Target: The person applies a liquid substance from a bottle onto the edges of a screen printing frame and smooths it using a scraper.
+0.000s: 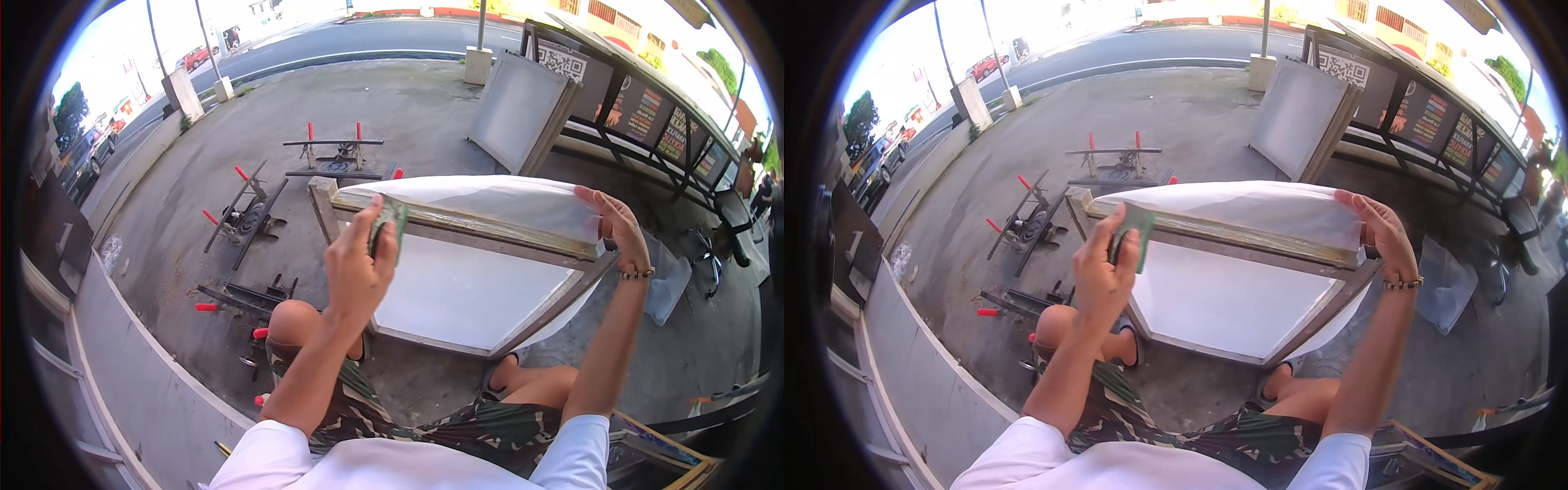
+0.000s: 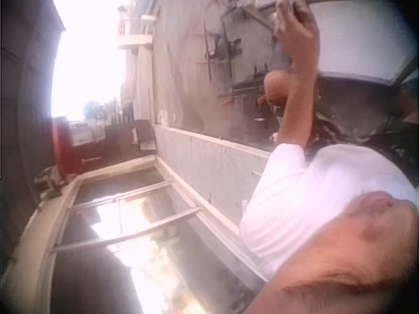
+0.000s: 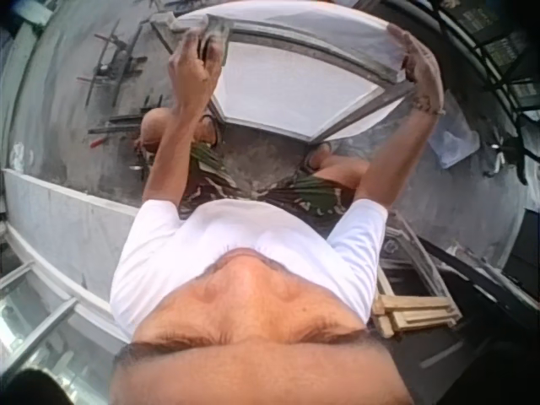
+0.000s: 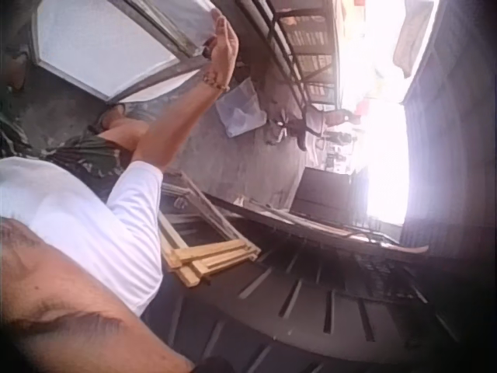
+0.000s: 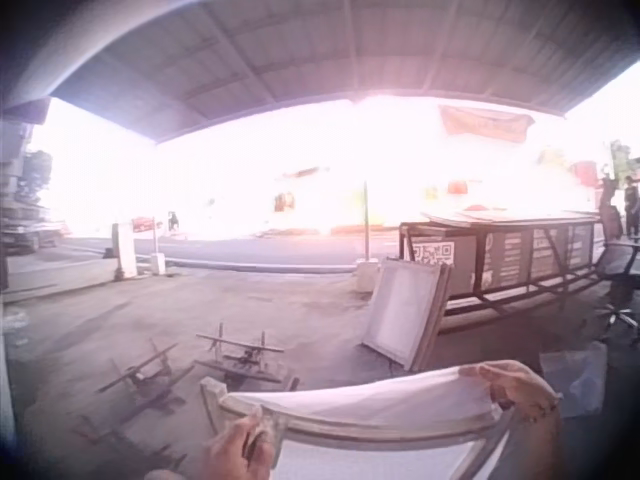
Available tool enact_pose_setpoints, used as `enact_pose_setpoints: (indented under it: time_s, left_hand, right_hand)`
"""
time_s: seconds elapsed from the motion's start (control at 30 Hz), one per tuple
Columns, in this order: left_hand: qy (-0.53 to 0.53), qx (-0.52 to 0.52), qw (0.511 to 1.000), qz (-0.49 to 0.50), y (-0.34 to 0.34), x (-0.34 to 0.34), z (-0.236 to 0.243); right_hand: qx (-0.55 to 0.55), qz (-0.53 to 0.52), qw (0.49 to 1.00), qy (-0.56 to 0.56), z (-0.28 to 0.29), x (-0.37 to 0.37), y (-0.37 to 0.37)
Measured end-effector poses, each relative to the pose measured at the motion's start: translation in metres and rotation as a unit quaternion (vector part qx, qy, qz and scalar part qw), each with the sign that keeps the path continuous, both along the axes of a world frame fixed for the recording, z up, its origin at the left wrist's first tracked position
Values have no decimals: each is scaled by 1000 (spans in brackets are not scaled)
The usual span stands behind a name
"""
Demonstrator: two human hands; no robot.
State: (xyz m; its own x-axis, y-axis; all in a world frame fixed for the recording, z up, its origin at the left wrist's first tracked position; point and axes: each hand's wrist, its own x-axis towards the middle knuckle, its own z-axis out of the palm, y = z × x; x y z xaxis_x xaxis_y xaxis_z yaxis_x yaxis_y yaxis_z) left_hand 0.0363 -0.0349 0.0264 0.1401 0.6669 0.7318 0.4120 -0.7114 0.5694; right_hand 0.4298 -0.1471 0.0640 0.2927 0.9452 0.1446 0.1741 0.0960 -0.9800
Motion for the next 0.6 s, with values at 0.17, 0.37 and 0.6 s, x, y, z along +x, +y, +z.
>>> enact_pose_setpoints:
  time_s: [0.17,0.37,0.6]
  left_hand:
    - [127,120,982,66,41,-141,9]
    - [-47,-222,959,172,38,-321,-75]
    - [-276,-512,780,230,-92,-397,-271]
  right_hand:
    - [-75,10,997,-24,-14,26,16]
    - [-37,-25,970,-240,-7,10,0]
    - [-56,-16,938,-341,8,-4,3]
